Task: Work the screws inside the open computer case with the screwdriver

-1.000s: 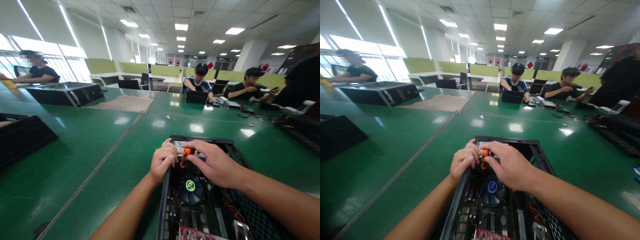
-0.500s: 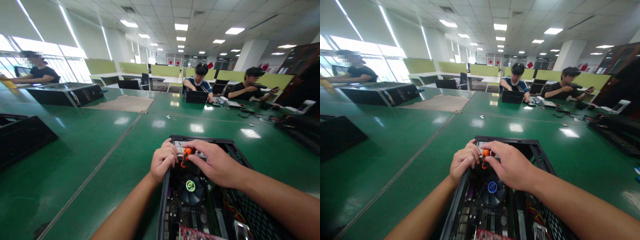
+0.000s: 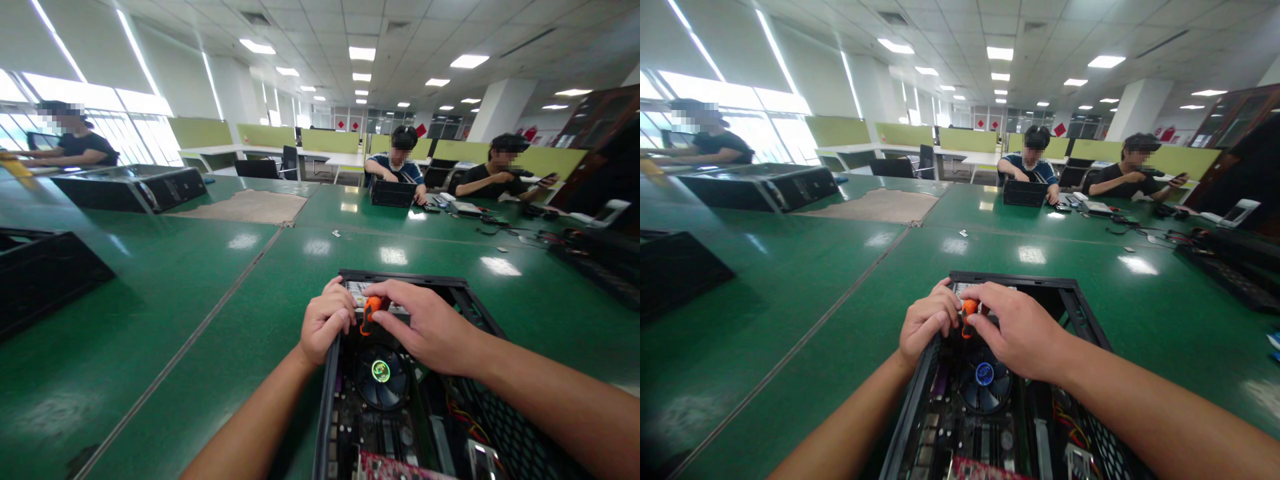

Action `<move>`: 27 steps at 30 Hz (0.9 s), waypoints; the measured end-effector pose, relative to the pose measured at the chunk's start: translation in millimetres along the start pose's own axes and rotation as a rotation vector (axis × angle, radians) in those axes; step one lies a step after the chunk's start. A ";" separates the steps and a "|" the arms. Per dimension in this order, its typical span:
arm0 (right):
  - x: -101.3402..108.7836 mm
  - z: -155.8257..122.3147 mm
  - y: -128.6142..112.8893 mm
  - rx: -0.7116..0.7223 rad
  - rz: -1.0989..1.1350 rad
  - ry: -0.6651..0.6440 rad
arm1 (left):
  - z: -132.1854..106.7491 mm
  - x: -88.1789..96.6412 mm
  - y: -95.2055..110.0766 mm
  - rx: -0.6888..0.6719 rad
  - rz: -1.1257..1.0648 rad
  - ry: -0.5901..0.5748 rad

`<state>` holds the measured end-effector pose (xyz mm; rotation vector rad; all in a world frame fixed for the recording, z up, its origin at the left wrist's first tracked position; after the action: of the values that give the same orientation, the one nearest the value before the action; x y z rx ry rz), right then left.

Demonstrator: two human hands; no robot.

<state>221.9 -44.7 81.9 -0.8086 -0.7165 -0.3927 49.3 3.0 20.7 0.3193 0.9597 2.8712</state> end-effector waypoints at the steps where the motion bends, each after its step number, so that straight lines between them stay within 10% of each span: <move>1: 0.2 0.4 -0.3 -0.008 -0.002 0.004 | -0.1 0.0 -0.5 0.002 0.003 -0.002; 27: 5.1 -13.4 -17.1 0.172 0.313 -0.125 | 1.7 -1.1 0.0 -0.001 0.055 -0.022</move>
<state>221.5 -66.2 87.9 -0.7712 -0.7150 0.0015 50.8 3.8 21.8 0.3816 0.9613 2.9109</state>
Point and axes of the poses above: each hand's wrist, its own z-axis towards the middle knuckle, its own x-axis out of the back of the hand, y = z × x, the point moved 4 cm from there along z, towards the middle knuckle, and after that the axes turned 7 degrees about y, right-handed, at the moved point
